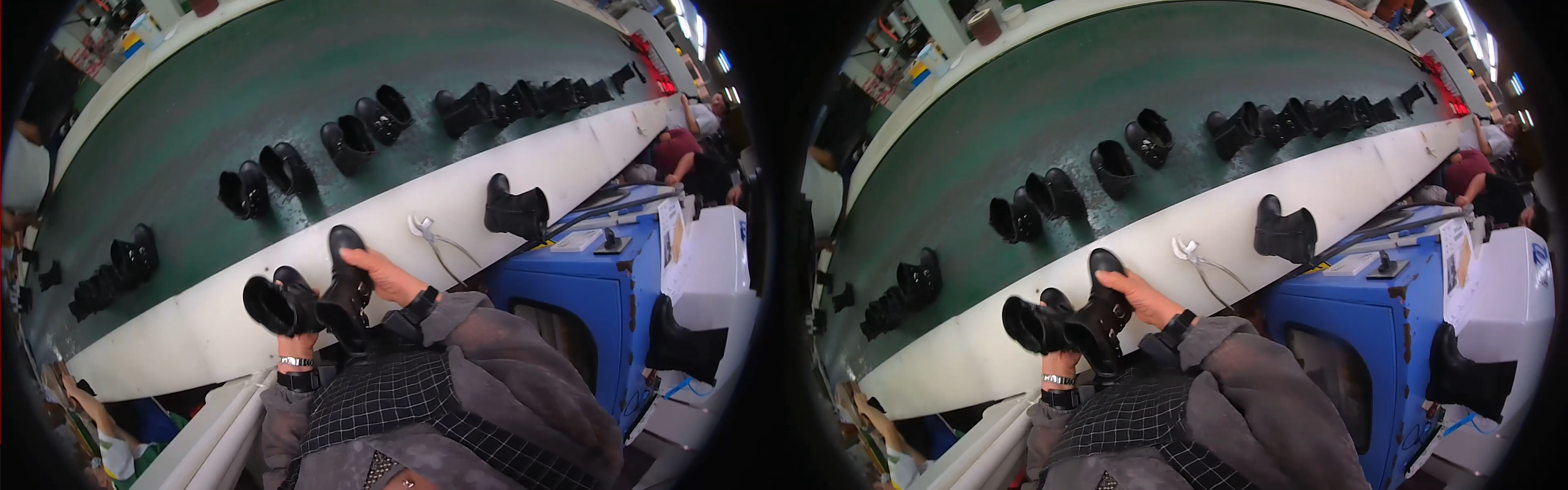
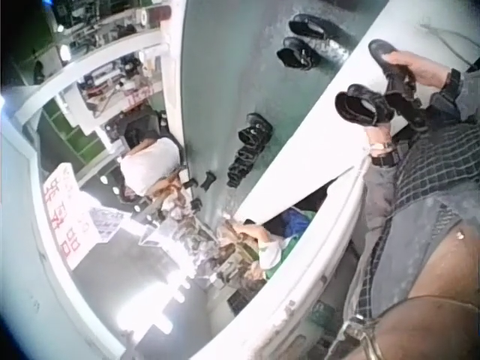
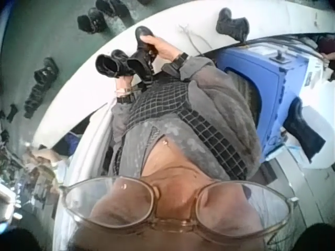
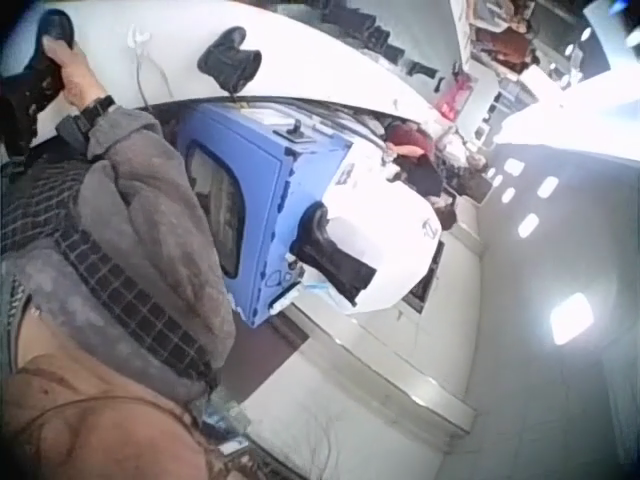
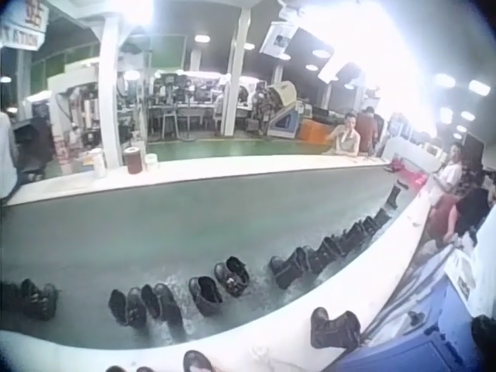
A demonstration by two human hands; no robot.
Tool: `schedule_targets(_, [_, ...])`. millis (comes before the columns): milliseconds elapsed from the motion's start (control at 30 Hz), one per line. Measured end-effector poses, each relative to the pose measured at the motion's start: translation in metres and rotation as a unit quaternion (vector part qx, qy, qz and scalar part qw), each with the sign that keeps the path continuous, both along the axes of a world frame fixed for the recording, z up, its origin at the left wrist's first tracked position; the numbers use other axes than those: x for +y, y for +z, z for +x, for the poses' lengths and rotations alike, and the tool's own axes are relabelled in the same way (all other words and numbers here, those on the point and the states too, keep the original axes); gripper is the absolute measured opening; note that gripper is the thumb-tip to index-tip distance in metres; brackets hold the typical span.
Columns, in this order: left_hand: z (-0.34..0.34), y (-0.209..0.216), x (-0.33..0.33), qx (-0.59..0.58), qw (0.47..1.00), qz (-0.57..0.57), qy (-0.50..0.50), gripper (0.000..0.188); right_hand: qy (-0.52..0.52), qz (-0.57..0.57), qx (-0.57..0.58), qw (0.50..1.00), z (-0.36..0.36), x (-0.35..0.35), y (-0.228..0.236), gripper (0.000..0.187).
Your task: Checking pairs of boots for quality, matching sizes, and inspecting internal/external details.
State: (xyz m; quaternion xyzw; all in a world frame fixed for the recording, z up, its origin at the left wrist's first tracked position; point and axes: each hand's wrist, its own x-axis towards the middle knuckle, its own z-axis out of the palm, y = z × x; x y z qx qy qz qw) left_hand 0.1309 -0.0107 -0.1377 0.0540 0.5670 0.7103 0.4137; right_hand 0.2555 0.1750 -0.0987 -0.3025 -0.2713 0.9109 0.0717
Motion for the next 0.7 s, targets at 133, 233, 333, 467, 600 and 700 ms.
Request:
schedule_targets(133, [-0.004, 0.041, 0.026, -0.417, 0.891, 0.136, 0.116, 0.036, -0.062, -0.144, 0.062, 0.986, 0.018, 0.005, 0.016, 0.043])
schedule_targets(233, [-0.003, 0.042, 0.024, -0.382, 0.905, 0.146, 0.114, 0.04, -0.114, -0.119, 0.037, 0.986, 0.022, -0.001, 0.026, 0.045])
schedule_targets(333, [0.005, 0.061, 0.029, -0.344, 0.92, 0.086, 0.168, 0.038, -0.093, -0.069, 0.014, 0.993, 0.028, -0.006, 0.02, 0.043])
schedule_targets(467, [0.009, 0.062, 0.026, -0.334, 0.922, 0.093, 0.174, 0.038, -0.125, -0.053, -0.026, 0.99, 0.019, -0.017, 0.027, 0.043])
schedule_targets(600, [0.011, 0.059, 0.028, -0.315, 0.929, 0.105, 0.166, 0.04, -0.129, -0.04, -0.043, 0.99, 0.018, -0.018, 0.031, 0.043])
schedule_targets(700, [0.013, 0.055, 0.029, -0.308, 0.929, 0.107, 0.175, 0.041, -0.138, -0.035, -0.054, 0.988, 0.019, -0.02, 0.03, 0.043])
